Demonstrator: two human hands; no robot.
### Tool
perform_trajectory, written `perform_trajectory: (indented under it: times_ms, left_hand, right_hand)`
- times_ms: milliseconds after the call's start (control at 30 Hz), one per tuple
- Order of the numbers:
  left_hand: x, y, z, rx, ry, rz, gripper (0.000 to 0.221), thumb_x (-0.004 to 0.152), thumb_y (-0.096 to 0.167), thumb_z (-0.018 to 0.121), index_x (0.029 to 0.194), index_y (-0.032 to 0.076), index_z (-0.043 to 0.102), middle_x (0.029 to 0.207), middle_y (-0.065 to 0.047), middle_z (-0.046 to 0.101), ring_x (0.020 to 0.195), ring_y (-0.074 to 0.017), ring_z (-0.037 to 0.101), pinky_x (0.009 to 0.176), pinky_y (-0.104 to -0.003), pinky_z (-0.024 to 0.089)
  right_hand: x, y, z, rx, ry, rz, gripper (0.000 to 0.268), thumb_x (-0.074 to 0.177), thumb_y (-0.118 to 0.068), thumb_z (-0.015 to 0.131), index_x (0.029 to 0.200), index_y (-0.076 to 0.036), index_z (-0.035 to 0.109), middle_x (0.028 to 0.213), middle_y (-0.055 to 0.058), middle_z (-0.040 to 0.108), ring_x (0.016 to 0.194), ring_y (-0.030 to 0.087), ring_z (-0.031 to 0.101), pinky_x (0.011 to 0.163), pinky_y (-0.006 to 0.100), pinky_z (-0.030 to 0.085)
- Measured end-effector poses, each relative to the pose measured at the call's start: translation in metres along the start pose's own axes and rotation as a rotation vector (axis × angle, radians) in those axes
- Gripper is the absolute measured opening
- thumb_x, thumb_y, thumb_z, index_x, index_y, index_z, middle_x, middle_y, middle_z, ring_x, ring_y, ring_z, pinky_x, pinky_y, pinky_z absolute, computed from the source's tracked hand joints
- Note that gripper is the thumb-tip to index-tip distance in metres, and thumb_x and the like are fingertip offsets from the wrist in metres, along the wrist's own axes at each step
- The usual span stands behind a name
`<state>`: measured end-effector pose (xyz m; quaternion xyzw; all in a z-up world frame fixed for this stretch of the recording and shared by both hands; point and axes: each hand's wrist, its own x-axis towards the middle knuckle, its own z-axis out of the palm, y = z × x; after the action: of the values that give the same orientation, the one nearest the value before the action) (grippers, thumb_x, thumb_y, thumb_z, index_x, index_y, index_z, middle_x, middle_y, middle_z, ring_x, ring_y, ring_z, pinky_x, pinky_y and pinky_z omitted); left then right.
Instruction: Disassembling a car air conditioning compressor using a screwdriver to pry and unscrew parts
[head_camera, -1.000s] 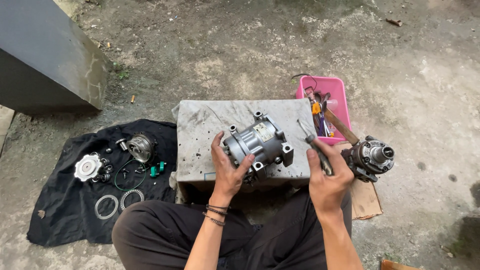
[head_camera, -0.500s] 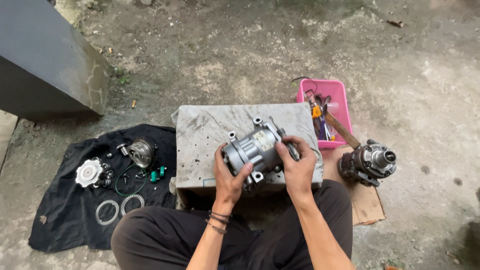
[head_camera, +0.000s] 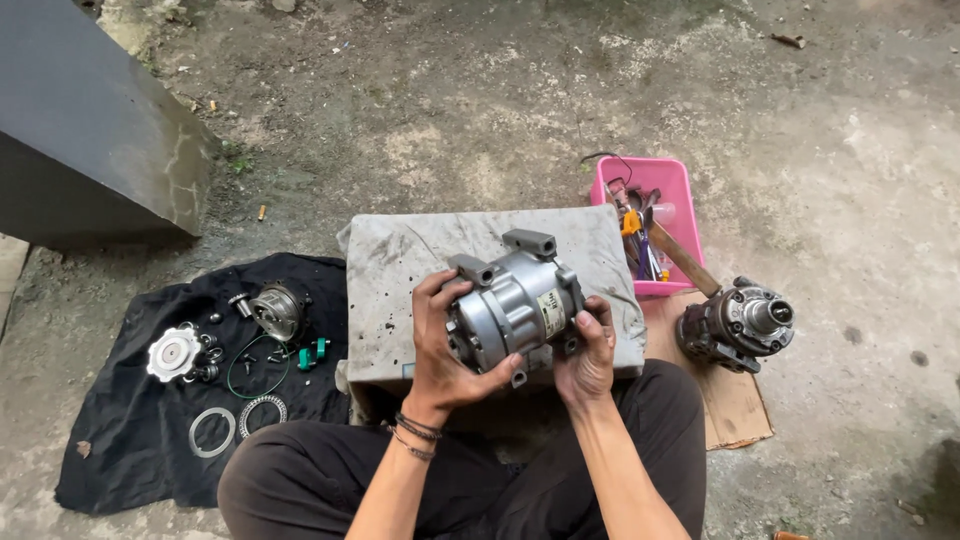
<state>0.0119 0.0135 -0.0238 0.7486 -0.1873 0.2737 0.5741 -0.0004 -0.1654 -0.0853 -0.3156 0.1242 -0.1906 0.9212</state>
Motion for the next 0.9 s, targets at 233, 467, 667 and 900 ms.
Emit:
perform_trajectory:
  times_ms: [233, 467, 667, 900]
  left_hand:
    - [0.015, -0.015, -0.004, -0.003, -0.098, 0.007, 0.088, 0.053, 0.043, 0.093, 0.125, 0.007, 0.059, 0.129, -0.018, 0.052, 0.129, -0.0409, 0.052, 0.109, -0.050, 0.044]
    - [0.019, -0.009, -0.004, 0.026, -0.108, -0.006, 0.086, 0.054, 0.042, 0.093, 0.125, 0.007, 0.059, 0.126, -0.017, 0.053, 0.127, -0.0399, 0.054, 0.108, -0.050, 0.045]
    - [0.027, 0.009, 0.006, 0.089, -0.141, 0.067, 0.079, 0.055, 0.038, 0.093, 0.122, 0.008, 0.064, 0.125, -0.017, 0.054, 0.122, -0.0410, 0.056, 0.106, -0.051, 0.047]
    - [0.043, 0.024, 0.021, 0.180, -0.194, 0.063, 0.075, 0.053, 0.038, 0.090, 0.121, 0.016, 0.066, 0.125, -0.013, 0.057, 0.118, -0.0390, 0.055, 0.104, -0.052, 0.044]
  right_hand:
    - [0.003, 0.010, 0.003, 0.044, -0.035, 0.085, 0.029, 0.084, -0.016, 0.077, 0.108, -0.013, 0.061, 0.091, 0.008, 0.072, 0.086, 0.022, 0.072, 0.074, 0.035, 0.062]
    - [0.008, 0.010, -0.003, 0.059, -0.085, 0.112, 0.026, 0.085, -0.013, 0.076, 0.107, -0.012, 0.063, 0.093, 0.010, 0.073, 0.088, 0.023, 0.073, 0.076, 0.036, 0.063]
    - [0.016, 0.005, -0.027, 0.000, -0.052, 0.078, 0.025, 0.086, -0.010, 0.075, 0.108, -0.012, 0.064, 0.095, 0.009, 0.074, 0.089, 0.022, 0.073, 0.078, 0.034, 0.063]
    - [0.012, -0.036, -0.017, -0.535, 0.115, -0.079, 0.027, 0.087, -0.007, 0.080, 0.112, -0.006, 0.069, 0.091, 0.010, 0.072, 0.079, 0.017, 0.071, 0.080, 0.031, 0.064]
